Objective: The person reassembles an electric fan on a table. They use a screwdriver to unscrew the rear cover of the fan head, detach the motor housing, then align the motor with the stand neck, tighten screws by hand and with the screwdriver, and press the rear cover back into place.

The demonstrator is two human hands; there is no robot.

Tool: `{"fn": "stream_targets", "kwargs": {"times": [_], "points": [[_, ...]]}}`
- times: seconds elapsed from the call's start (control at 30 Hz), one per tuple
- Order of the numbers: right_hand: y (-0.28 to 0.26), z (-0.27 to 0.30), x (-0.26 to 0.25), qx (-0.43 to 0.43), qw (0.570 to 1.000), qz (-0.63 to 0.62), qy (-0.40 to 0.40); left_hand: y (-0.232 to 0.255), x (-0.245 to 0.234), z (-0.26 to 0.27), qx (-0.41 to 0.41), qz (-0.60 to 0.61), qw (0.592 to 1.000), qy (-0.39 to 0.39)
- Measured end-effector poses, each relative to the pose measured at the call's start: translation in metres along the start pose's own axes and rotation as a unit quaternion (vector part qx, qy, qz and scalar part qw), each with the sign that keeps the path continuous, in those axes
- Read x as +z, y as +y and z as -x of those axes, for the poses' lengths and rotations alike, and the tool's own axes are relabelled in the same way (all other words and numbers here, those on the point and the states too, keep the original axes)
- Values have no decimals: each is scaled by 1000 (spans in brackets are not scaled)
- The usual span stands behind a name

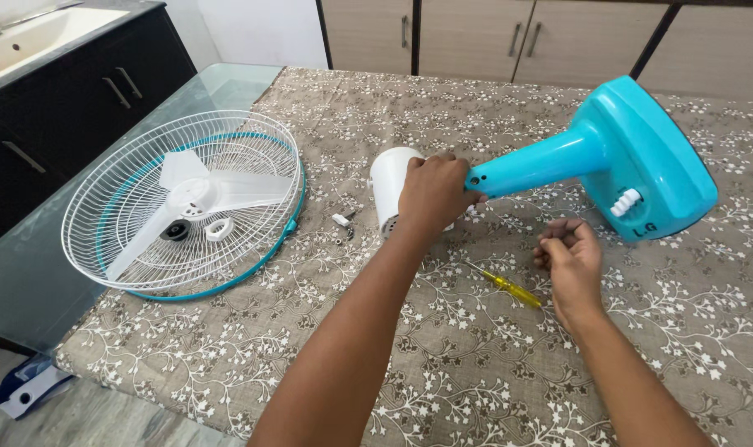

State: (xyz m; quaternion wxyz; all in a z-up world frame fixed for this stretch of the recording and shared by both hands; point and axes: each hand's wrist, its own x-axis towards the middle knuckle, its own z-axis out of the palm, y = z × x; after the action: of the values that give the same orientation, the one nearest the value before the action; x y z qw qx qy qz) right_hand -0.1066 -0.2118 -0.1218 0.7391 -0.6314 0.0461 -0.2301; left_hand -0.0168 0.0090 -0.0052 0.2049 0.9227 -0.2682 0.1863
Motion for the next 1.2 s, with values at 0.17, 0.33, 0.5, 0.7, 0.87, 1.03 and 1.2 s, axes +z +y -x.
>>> {"fn": "stream_targets", "kwargs": {"times": [0.17, 0.33, 0.5, 0.7, 0.87, 1.03, 1.2], "points": [[-2, 2, 3, -5, 1000, 14, -17, -4, -4, -9, -23, 0, 998, -63], [-4, 2, 6, -9, 999, 35, -24, -22, -8, -1, 73, 183, 964, 177], [-11, 8, 15, -44, 991, 114, -54, -81, -26, 43, -77, 224, 925, 297], [-35, 30, 35, -95, 960, 249, -82, -116, -28, 119, -219, 210, 908, 289], [-52, 45, 47, -160, 916, 353, -104, -129, -40, 138, -217, 211, 936, 178], [-59, 49, 52, -220, 887, 378, -146, -129, -47, 141, -219, 153, 963, 28], [-59, 50, 53, -207, 889, 379, -153, -137, -39, 141, -176, 151, 971, 54]]}}
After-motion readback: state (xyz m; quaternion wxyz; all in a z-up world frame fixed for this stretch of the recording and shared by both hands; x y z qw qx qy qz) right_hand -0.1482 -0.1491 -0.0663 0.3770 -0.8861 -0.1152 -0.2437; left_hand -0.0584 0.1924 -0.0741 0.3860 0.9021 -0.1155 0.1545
